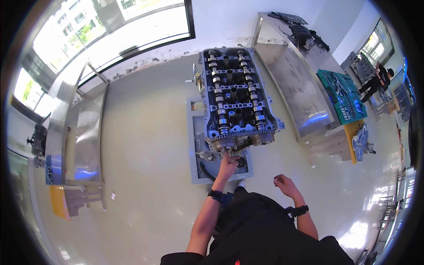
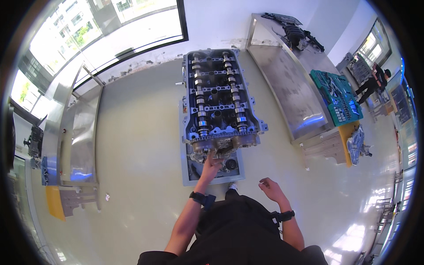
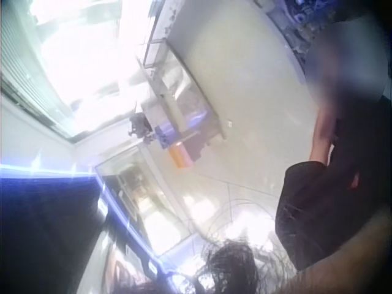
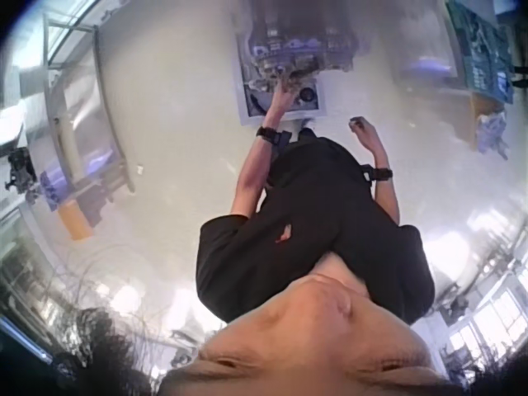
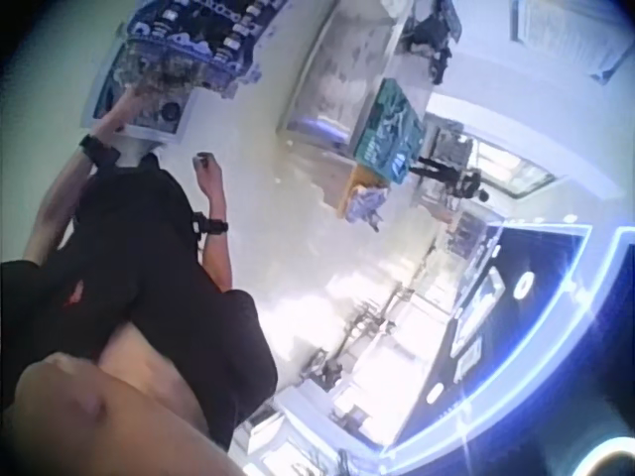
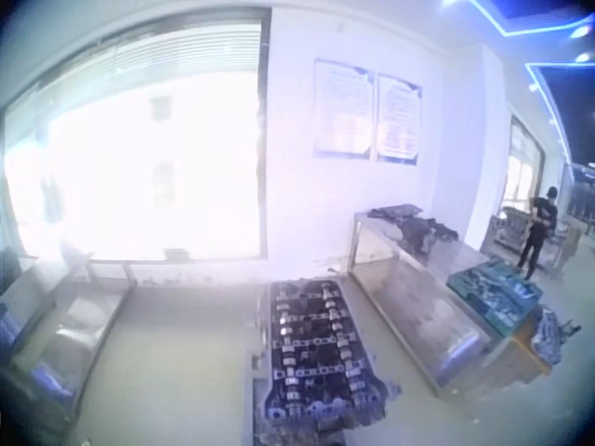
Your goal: The person is assembling components of an internal combustion engine, specifically handling the camshaft and timing chain.
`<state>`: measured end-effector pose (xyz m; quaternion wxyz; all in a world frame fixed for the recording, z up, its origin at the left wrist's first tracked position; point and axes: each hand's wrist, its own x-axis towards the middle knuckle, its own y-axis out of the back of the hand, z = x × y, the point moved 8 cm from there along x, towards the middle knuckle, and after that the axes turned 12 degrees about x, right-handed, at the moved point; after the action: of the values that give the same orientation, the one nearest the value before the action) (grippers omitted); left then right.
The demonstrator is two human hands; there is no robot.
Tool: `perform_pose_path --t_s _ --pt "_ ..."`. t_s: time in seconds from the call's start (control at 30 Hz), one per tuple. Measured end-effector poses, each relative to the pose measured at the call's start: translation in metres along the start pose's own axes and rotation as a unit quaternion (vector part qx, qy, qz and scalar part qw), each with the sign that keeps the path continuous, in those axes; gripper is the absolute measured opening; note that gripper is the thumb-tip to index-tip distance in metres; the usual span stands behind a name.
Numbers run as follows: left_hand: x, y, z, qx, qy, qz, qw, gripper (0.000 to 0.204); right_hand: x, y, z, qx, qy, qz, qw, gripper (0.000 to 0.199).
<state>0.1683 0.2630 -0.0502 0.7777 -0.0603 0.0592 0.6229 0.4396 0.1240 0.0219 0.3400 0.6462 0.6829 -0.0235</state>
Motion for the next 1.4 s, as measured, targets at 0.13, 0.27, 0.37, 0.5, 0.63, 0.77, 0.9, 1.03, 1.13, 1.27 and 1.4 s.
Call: perform_pose_path --t_s 0.13,0.27,0.37,0.5,0.63,0.77,0.9,1.03,1.13,1.27,1.4 --pt "-0.002 -0.008 0.012 0.01 -0.017 0.005 1.0 0.071 0.002 0.0 0.004 0.012 -0.009 -0.003 1.0 0.037" --pt "-0.008 0.0 -0.007 -0.083 0.029 -0.014 0.996 0.077 0.006 -0.002 -0.004 0.022 -0.004 -0.011 1.0 0.037" --pt "-0.008 -0.004 -0.007 -0.095 0.018 0.017 0.995 0.078 0.011 -0.003 -0.002 0.022 0.007 -0.01 1.0 0.037" --pt "0.0 -0.016 -0.001 -0.071 0.055 -0.006 0.996 0.079 0.013 -0.003 0.009 0.024 -0.001 -0.013 1.0 0.032" --pt "-0.002 -0.006 0.007 0.027 0.044 -0.037 0.998 0.081 0.02 -0.009 0.008 0.04 0.018 -0.031 0.999 0.032" --pt "-0.006 -0.012 0.017 0.013 0.057 -0.052 0.997 0.082 0.03 -0.014 0.0 0.03 0.019 -0.057 0.998 0.04" --pt "-0.013 -0.011 0.017 -0.004 0.068 -0.048 0.997 0.077 0.04 -0.016 -0.01 0.031 0.039 -0.069 0.996 0.04" --pt "-0.025 0.005 0.01 -0.071 0.078 -0.01 0.994 0.072 0.047 -0.008 -0.01 0.027 0.041 -0.063 0.997 0.04" --pt "-0.025 0.012 0.003 -0.086 0.079 0.018 0.993 0.077 0.049 -0.003 -0.006 0.023 0.035 -0.064 0.997 0.039" --pt "-0.027 0.006 0.011 -0.068 0.075 0.073 0.992 0.072 0.054 0.009 0.004 0.02 0.04 -0.058 0.997 0.039" --pt "-0.025 0.0 0.018 -0.034 0.055 0.068 0.996 0.068 0.061 0.019 0.006 0.008 0.039 -0.06 0.997 0.038"
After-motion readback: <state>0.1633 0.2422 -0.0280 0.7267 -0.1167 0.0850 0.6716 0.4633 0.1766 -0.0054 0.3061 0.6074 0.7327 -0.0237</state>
